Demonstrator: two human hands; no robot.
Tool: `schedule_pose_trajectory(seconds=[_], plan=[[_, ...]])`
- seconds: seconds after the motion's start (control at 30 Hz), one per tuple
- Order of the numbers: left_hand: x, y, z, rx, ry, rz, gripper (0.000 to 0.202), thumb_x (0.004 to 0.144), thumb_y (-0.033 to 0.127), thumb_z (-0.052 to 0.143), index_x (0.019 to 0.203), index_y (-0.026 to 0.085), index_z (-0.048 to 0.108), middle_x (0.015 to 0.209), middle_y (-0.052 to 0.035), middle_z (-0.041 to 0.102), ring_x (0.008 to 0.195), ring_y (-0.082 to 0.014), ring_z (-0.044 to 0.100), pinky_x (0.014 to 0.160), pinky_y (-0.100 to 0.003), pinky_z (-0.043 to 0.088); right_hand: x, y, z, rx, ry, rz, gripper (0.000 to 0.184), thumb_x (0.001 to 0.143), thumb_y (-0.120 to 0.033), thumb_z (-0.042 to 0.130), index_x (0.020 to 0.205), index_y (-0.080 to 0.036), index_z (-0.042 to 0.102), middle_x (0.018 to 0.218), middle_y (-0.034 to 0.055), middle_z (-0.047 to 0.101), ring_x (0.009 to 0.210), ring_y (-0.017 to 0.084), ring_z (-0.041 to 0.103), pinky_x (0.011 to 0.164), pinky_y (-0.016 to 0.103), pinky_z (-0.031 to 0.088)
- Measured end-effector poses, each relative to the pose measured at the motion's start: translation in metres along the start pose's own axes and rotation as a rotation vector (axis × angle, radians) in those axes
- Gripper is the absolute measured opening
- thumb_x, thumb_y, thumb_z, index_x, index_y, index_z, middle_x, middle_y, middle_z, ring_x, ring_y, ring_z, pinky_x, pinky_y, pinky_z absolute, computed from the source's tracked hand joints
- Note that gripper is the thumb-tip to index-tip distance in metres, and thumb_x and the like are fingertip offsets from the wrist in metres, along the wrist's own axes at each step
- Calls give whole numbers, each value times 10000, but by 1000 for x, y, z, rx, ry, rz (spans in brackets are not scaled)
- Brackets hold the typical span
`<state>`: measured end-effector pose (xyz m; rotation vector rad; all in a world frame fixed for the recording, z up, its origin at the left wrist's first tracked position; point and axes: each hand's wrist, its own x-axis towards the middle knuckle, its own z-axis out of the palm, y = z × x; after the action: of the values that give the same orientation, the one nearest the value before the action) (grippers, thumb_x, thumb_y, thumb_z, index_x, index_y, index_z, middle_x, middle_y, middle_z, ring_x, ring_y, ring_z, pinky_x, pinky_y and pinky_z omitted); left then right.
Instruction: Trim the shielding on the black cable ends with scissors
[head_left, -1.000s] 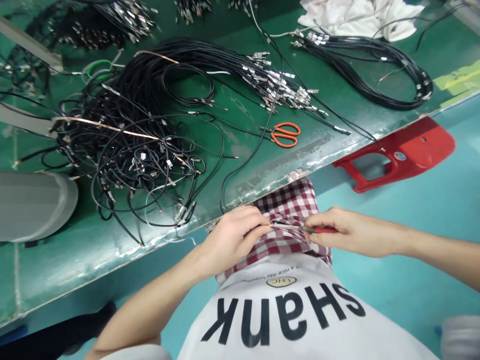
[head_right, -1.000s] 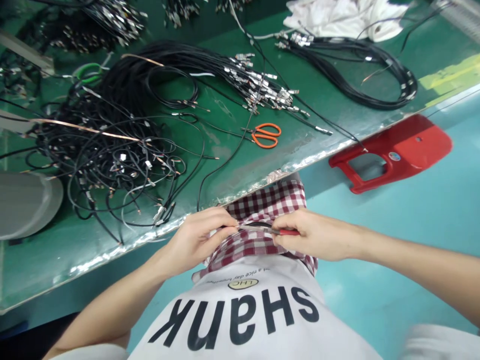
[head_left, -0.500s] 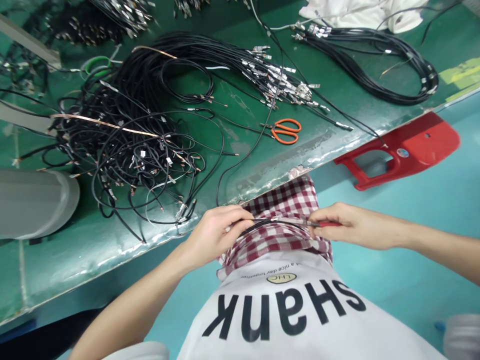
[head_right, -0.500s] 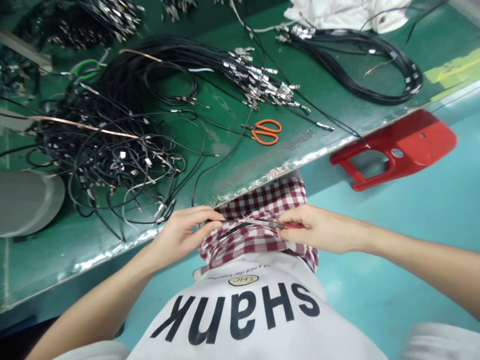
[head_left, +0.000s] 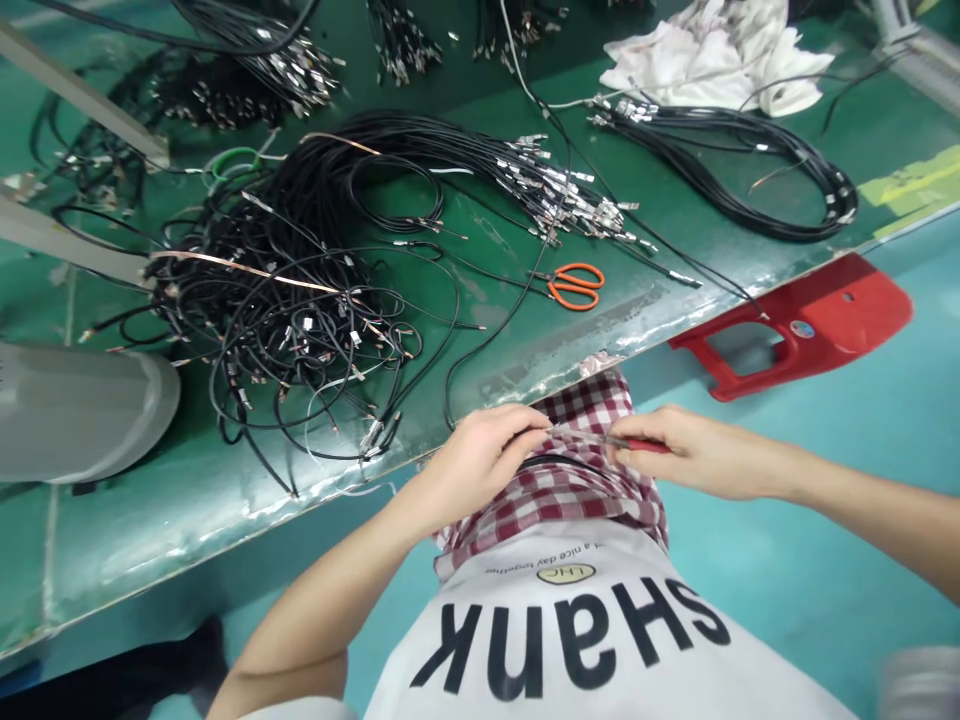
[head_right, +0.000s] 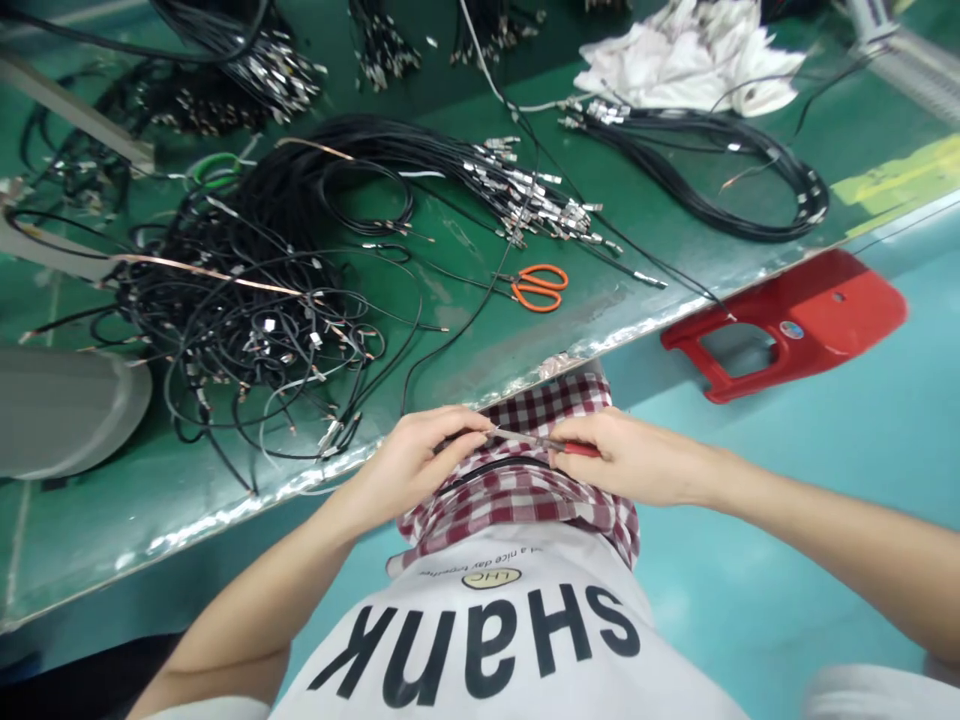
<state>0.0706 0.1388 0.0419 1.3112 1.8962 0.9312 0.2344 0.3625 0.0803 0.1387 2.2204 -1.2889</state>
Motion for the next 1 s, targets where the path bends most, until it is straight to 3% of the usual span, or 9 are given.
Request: schedule_pose_trajectory(seconds=[0.13,0.23,0.37,0.5,0.63,0.8,1.0], plan=[[8,-6,9,-243,119,-128,294,974,384,528,1001,160,717,935,-41,714,810,-87,624,737,-181,469,-1,10,-6,-177,83,-12,347,1023,-492,419,1087,-206,605,958,41,643,815,181,554,716,297,384],[9,-11,10,-452,198,-180,298,941,399,582,1002,135,704,813,-30,660,671,-55,532,637,-165,437,3,30,-23,-292,277,-45,335,987,-462,496,1179,-203,587,1095,78,637,942,224,575,813,326,410],[8,-13,10,-604,247,-217,315,922,407,613,1022,112,660,757,-17,602,647,-42,484,607,-154,419,15,59,-58,-328,590,-24,390,952,-477,530,1218,-194,561,1049,78,609,896,224,561,801,337,436],[7,-10,10,-594,305,-246,352,905,431,629,975,90,677,753,-40,628,630,-42,465,568,-154,382,27,78,-88,-335,754,22,412,927,-437,538,1272,-212,540,1069,75,603,964,250,563,877,375,444],[7,-9,9,-632,404,-240,342,870,426,676,966,99,706,942,-94,723,668,-56,525,606,-175,428,32,89,-100,-270,834,76,410,912,-424,526,1272,-233,564,976,60,586,914,254,559,818,382,463],[7,-13,10,-663,450,-222,314,863,418,690,939,115,728,929,-87,743,777,-100,615,713,-211,493,34,103,-103,-248,865,89,410,902,-429,523,1261,-234,571,943,58,573,869,248,552,780,387,471],[7,-11,11,-686,450,-211,297,871,401,685,908,111,733,910,-84,745,789,-96,611,725,-198,482,32,126,-114,-315,914,132,400,916,-434,517,1262,-235,547,1031,97,606,917,270,559,794,392,447]])
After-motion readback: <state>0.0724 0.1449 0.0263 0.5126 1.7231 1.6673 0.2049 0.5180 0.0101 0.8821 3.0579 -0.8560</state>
